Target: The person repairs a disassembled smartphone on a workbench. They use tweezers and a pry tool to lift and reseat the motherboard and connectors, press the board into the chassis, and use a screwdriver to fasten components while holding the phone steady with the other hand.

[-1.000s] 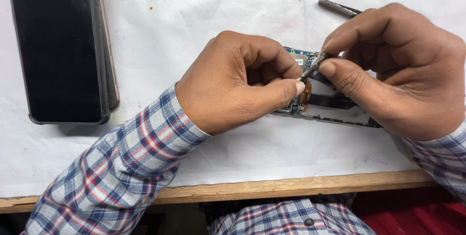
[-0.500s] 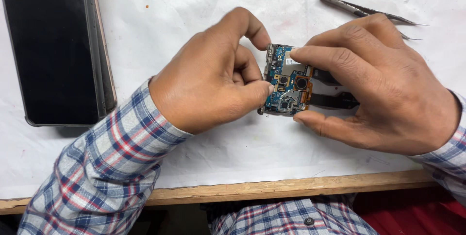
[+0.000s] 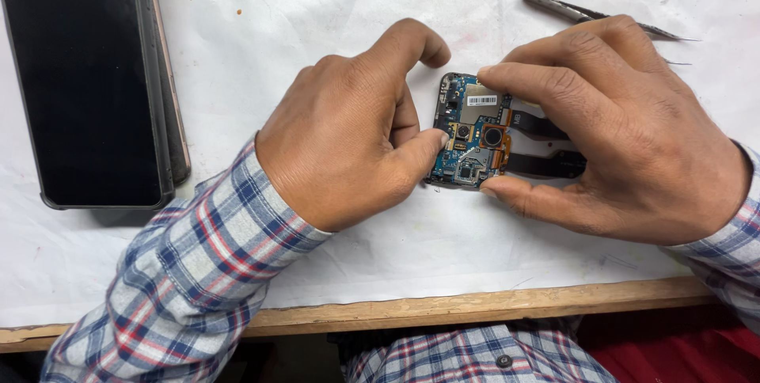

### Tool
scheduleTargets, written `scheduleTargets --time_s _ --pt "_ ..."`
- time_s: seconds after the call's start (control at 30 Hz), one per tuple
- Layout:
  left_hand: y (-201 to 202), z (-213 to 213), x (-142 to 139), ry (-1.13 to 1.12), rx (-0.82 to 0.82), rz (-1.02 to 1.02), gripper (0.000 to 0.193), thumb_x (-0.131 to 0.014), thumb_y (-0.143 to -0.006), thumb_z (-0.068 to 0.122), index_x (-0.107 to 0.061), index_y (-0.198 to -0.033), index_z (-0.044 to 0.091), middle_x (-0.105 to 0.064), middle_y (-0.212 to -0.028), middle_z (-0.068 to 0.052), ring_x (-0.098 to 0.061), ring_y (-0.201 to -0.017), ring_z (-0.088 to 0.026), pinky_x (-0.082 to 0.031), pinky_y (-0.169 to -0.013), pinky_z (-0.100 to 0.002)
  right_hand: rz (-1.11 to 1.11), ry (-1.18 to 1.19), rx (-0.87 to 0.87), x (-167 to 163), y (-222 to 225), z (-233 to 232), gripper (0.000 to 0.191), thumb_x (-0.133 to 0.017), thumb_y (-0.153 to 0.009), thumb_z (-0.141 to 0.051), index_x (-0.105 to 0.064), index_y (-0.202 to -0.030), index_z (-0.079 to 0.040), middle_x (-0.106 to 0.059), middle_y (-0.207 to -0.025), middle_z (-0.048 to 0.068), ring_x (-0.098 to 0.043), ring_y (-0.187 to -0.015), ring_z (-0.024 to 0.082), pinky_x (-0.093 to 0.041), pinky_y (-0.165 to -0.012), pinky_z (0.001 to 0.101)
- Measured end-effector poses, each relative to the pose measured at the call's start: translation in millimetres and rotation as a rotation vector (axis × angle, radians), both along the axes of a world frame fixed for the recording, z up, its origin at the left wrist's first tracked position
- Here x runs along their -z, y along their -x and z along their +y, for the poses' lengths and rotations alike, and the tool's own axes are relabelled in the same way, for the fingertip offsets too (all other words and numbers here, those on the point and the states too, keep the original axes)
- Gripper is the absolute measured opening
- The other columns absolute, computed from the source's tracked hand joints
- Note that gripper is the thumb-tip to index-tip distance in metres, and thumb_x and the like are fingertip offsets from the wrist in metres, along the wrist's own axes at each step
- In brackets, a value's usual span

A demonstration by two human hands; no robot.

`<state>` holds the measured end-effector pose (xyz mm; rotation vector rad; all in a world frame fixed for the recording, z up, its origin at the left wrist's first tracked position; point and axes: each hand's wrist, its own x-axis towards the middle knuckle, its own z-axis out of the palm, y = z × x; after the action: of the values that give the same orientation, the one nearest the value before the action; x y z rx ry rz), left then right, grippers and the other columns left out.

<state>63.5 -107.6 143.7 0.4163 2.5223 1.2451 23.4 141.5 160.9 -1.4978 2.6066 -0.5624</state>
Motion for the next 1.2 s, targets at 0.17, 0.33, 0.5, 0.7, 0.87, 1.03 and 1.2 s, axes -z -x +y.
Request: scheduleTargets --time_s 0.17,0.33,0.5,0.7,0.87,1.03,1.2 --pt "5.2 -0.9 -6.2 0.085 0.064 -0.061 0.079 -0.086 -0.072 0.027 -0.045 -0.139 0.015 -0.063 -0.065 -0.001 -0.069 -0.053 -0.018 -0.052 -0.042 -0.035 0.004 -0.003 0.003 -0.5 1.1 0.3 0.079 -0.088 -0.071 -0.039 -0.058 -0.134 -0.002 -0.061 -0.122 0.018 -0.056 -0.110 0.038 -0.052 -0.086 0.0476" --pt "5.0 -1.0 -11.1 0.141 0.123 -0.061 0.094 -0.089 -0.067 0.027 -0.037 -0.144 0.016 -0.064 -0.072 -0.005 -0.070 -0.059 -0.022 -0.054 -0.045 -0.039 -0.004 0.004 0.007 -1.1 1.1 1.2 0.078 -0.088 -0.071 -0.038 -0.059 -0.134 -0.002 -0.061 -0.122 0.017 -0.056 -0.110 0.038 -0.051 -0.089 0.0486" --pt "-0.6 -1.4 -8.6 0.136 0.145 0.049 0.088 -0.087 -0.070 0.019 -0.039 -0.143 0.011 -0.068 -0.080 -0.013 -0.071 -0.064 -0.030 -0.055 -0.051 -0.043 0.016 -0.010 -0.011 0.8 2.8 0.7 0.079 -0.088 -0.072 -0.040 -0.058 -0.134 -0.001 -0.061 -0.121 0.018 -0.056 -0.108 0.037 -0.051 -0.087 0.0477" --pt "-1.1 -3.2 -6.5 0.104 0.145 0.108 0.079 -0.087 -0.072 0.018 -0.042 -0.137 0.007 -0.070 -0.082 -0.015 -0.071 -0.066 -0.032 -0.055 -0.055 -0.044 0.014 -0.016 -0.016 2.6 3.1 0.2 0.080 -0.087 -0.072 -0.041 -0.058 -0.134 -0.001 -0.061 -0.121 0.018 -0.056 -0.108 0.036 -0.051 -0.086 0.0472" --pt "-0.7 -2.5 -6.2 0.130 0.136 0.042 0.082 -0.087 -0.071 0.019 -0.043 -0.139 0.006 -0.069 -0.080 -0.014 -0.071 -0.064 -0.030 -0.055 -0.053 -0.043 0.022 -0.020 -0.022 3.1 3.4 0.4 0.080 -0.087 -0.072 -0.041 -0.058 -0.134 -0.001 -0.061 -0.121 0.018 -0.056 -0.107 0.036 -0.051 -0.085 0.0467" --pt "0.5 -1.9 -5.5 0.129 0.133 0.002 0.083 -0.088 -0.071 0.022 -0.044 -0.141 0.009 -0.066 -0.075 -0.010 -0.072 -0.063 -0.025 -0.055 -0.051 -0.040 0.012 -0.017 -0.017 2.9 3.3 0.6 0.079 -0.087 -0.072 -0.040 -0.059 -0.133 -0.001 -0.061 -0.121 0.018 -0.057 -0.105 0.035 -0.051 -0.083 0.0453" --pt "-0.1 -1.4 -5.1 0.123 0.131 0.015 0.083 -0.087 -0.072 0.021 -0.044 -0.142 0.010 -0.065 -0.076 -0.009 -0.071 -0.063 -0.024 -0.054 -0.050 -0.040 0.015 -0.020 -0.018 2.6 3.0 0.5 0.079 -0.087 -0.072 -0.041 -0.059 -0.133 -0.001 -0.061 -0.121 0.017 -0.056 -0.103 0.034 -0.051 -0.081 0.0447"
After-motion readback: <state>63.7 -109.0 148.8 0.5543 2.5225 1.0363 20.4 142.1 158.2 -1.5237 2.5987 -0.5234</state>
